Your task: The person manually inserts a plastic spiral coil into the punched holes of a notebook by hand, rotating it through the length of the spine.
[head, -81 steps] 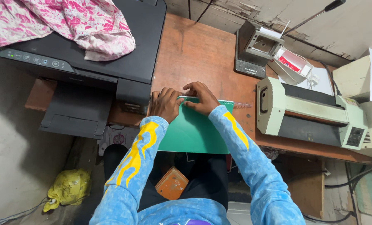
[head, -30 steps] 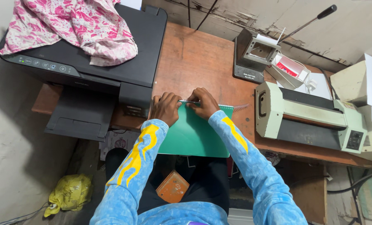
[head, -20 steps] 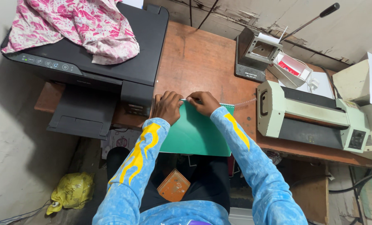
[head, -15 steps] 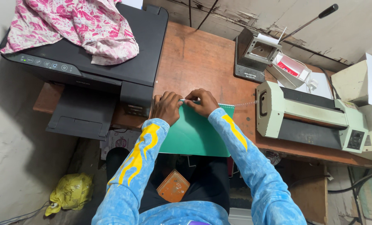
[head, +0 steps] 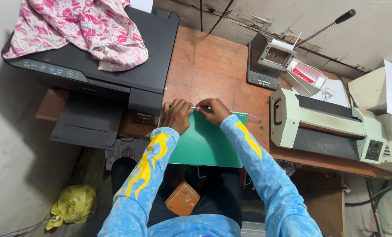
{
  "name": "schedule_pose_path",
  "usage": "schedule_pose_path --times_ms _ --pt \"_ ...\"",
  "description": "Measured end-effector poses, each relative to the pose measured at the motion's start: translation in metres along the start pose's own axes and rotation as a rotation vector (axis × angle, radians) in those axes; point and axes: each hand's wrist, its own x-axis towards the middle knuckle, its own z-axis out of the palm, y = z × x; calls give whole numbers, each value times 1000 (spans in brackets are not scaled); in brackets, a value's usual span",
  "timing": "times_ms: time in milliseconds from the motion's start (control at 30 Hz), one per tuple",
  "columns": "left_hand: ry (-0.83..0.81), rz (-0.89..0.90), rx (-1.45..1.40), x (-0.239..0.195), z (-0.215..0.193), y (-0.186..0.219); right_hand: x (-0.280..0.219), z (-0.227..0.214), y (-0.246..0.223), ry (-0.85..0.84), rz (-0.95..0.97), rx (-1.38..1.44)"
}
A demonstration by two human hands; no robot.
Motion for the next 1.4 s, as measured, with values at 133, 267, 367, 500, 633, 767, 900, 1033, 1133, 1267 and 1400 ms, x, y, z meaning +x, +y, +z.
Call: schedule_pose_path --times_ms 133,267,367,500,633,767,900,1033,1133,1267,1400 --pt "12 2 -10 0 0 1 -2 3 -14 102 -50 44" --pt "24 19 -36 0 1 -1 -3 1 -11 104 -93 118" --pt "-2 -1 -26 1 0 0 -1 -2 3 51 -81 150" --pt "-25 -22 -32 2 -6 3 0 -1 6 43 -36 50" --pt "-44 -49 -106 1 -13 3 -7 -3 -12 160 -56 99" --pt "-7 -24 -139 1 -12 0 -8 2 -18 227 -183 28" --pt "-22 -122 -191 0 -11 1 -1 -1 -3 98 -173 110" --pt "-19 -109 -167 0 -11 3 0 1 3 37 -84 43" --pt "-3 -89 -163 1 -10 4 3 1 -1 55 -22 81" --pt "14 -56 -101 -1 -9 4 6 -5 -5 4 33 113" --pt "17 -32 -101 0 -9 6 1 -11 -10 12 -18 158"
